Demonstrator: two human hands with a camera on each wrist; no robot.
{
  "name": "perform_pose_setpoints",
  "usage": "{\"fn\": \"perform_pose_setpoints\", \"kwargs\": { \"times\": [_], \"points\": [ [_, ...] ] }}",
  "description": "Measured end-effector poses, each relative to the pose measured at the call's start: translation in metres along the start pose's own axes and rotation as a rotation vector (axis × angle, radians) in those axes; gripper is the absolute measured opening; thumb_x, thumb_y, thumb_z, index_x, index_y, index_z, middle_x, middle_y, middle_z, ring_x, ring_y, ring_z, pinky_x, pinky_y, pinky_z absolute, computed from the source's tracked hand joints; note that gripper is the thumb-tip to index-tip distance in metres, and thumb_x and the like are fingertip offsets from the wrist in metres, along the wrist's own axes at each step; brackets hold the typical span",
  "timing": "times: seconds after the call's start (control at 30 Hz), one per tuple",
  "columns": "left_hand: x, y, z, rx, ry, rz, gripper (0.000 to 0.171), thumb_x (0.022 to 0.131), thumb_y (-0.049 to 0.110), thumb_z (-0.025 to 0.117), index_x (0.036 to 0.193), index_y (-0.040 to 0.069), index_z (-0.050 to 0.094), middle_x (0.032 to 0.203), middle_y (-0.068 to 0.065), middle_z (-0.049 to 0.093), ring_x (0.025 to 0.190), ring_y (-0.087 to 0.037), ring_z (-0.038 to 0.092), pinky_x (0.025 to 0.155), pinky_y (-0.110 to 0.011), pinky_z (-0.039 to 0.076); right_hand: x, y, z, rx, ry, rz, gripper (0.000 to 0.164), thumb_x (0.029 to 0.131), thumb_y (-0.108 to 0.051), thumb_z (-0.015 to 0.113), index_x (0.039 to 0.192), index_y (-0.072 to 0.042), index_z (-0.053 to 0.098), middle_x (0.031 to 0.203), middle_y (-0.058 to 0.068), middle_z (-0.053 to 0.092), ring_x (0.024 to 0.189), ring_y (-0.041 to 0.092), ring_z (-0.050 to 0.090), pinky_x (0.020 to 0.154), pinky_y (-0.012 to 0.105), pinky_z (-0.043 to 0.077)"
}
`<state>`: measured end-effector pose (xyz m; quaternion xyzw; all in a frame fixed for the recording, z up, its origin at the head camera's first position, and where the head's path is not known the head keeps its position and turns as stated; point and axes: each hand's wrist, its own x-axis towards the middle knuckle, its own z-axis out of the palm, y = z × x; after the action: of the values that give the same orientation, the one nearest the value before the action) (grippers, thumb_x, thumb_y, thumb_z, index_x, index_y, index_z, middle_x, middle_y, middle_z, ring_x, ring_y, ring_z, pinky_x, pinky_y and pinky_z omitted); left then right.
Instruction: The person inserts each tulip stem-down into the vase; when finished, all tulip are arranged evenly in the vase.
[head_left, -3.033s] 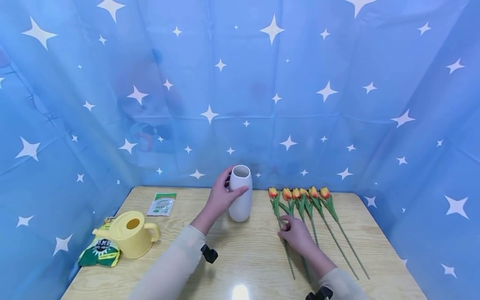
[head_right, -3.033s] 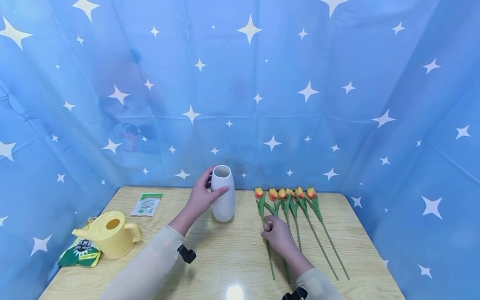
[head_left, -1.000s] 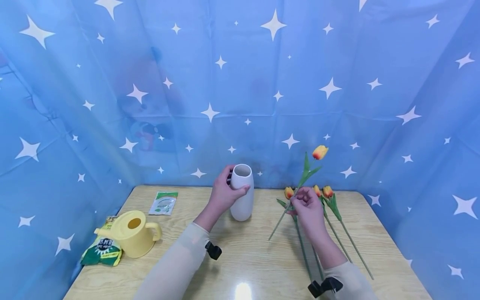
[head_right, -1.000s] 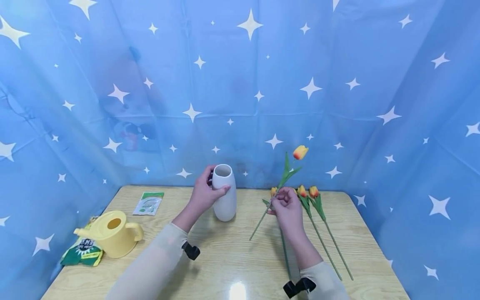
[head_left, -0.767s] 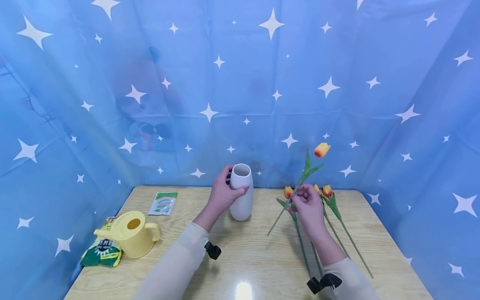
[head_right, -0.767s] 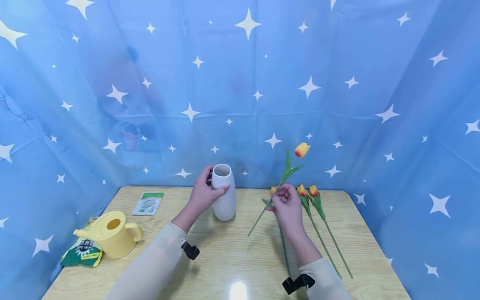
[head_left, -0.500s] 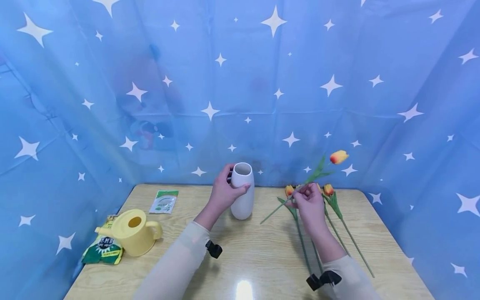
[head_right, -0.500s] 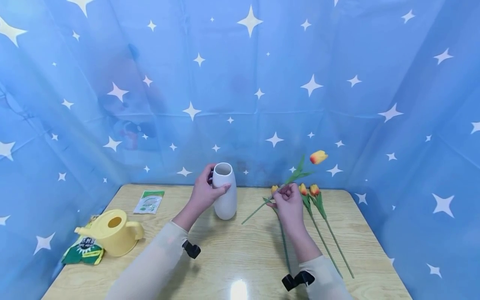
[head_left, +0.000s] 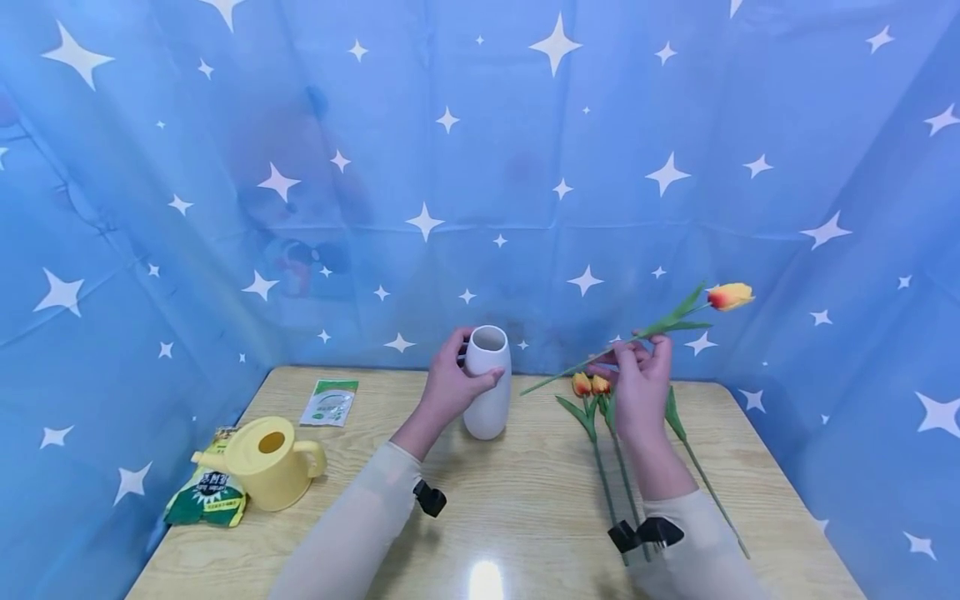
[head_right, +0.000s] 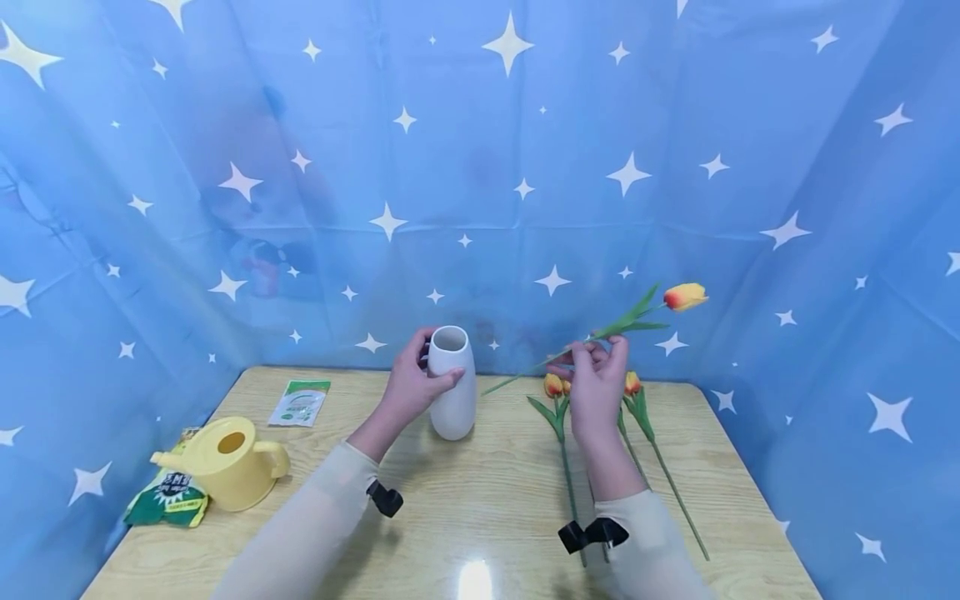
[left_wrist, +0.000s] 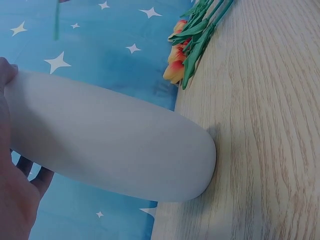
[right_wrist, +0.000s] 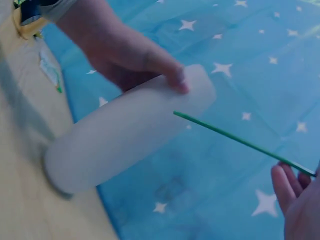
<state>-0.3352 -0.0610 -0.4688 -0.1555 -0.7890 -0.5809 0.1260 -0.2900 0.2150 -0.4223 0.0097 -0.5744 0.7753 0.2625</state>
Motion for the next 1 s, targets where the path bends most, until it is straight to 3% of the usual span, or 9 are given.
{"fn": "perform_pose_setpoints", "kwargs": {
  "times": [0.43, 0.7, 1.0],
  "points": [
    [-0.001, 0.003, -0.001, -0.003, -0.012, -0.002, 0.064, 0.089, 0.029, 0.093, 0.143, 0.026, 0.059, 0.133, 0.000, 0.067, 0.119, -0.026, 0.068, 0.099, -0.059, 0.059, 0.025, -0.042, 0.038, 0.082, -0.047, -0.153, 0.019, 0.111, -0.008, 0.064, 0.125, -0.009, 0.051, 0.101, 0.019, 0.070, 0.083, 0.027, 0.080, 0.079, 0.039, 0.068],
    [-0.001, 0.001, -0.001, -0.008, -0.014, 0.010, 0.063, 0.088, 0.030, 0.093, 0.142, 0.026, 0.060, 0.132, 0.000, 0.067, 0.117, -0.026, 0.068, 0.098, -0.057, 0.059, 0.031, -0.040, 0.058, 0.043, -0.066, -0.199, 0.015, 0.112, -0.008, 0.063, 0.120, -0.011, 0.051, 0.102, 0.024, 0.069, 0.081, 0.025, 0.081, 0.077, 0.037, 0.067],
    [-0.001, 0.001, -0.001, -0.019, -0.012, 0.004, 0.065, 0.088, 0.032, 0.092, 0.143, 0.024, 0.059, 0.132, -0.001, 0.067, 0.117, -0.028, 0.068, 0.097, -0.059, 0.060, 0.033, -0.029, 0.070, -0.014, -0.080, -0.185, 0.016, 0.110, -0.005, 0.064, 0.122, -0.011, 0.054, 0.093, 0.012, 0.070, 0.081, 0.023, 0.080, 0.075, 0.036, 0.067]
  ]
}}
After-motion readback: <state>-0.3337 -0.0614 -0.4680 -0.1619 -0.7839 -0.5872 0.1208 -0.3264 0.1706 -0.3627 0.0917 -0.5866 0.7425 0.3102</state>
